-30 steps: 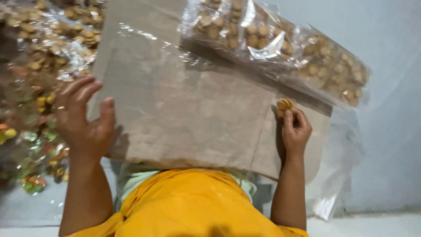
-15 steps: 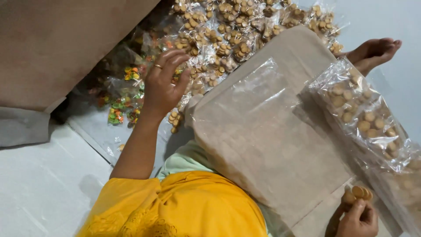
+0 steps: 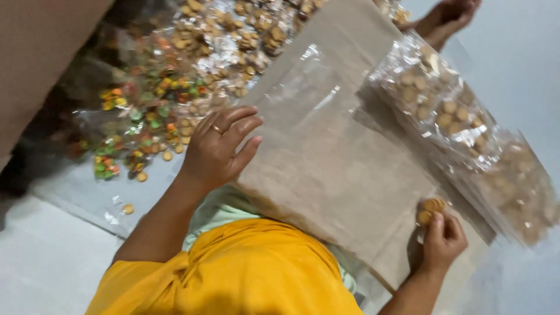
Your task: Manually arranging and packing small cookies into clear plastic bags on a production floor.
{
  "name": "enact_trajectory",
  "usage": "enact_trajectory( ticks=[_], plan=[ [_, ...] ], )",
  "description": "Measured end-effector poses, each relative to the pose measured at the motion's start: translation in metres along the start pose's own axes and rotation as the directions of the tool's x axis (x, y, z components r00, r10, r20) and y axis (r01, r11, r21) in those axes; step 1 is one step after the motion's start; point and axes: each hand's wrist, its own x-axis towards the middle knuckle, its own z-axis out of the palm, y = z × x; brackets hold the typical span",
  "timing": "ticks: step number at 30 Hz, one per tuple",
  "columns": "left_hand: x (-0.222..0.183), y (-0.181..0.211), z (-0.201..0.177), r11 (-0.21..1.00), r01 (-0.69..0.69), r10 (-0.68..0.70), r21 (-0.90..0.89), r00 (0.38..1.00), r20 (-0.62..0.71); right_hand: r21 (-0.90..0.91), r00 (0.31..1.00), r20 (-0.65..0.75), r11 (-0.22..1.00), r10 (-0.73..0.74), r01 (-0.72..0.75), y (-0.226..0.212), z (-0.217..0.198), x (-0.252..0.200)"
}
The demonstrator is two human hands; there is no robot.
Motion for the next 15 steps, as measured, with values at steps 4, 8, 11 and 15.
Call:
enact_trajectory(
  ticks=[4,8,11,15],
  plan=[
    [0.003,-0.016,0.048,0.984,-0.174,0.171,0.046,0.982,0.077,-0.269,0.966,-0.087,0.939,-0.243,0.212,-0.016,0.009,0.002],
    [0.013,-0.007,0.069,0.984,-0.174,0.163,0.039,0.967,0.195,-0.323,0.962,-0.163,0.933,-0.218,0.157,-0.041,0.004,0.001],
    [0.01,0.01,0.08,0.993,-0.115,0.103,0.035,0.963,0.249,-0.245,0.974,-0.157,0.962,-0.164,0.122,-0.044,0.0,0.0],
    [0.004,0.032,0.102,0.987,-0.16,0.135,0.029,0.903,0.407,-0.312,0.977,-0.076,0.935,-0.199,0.166,-0.051,0.004,-0.002]
  ],
)
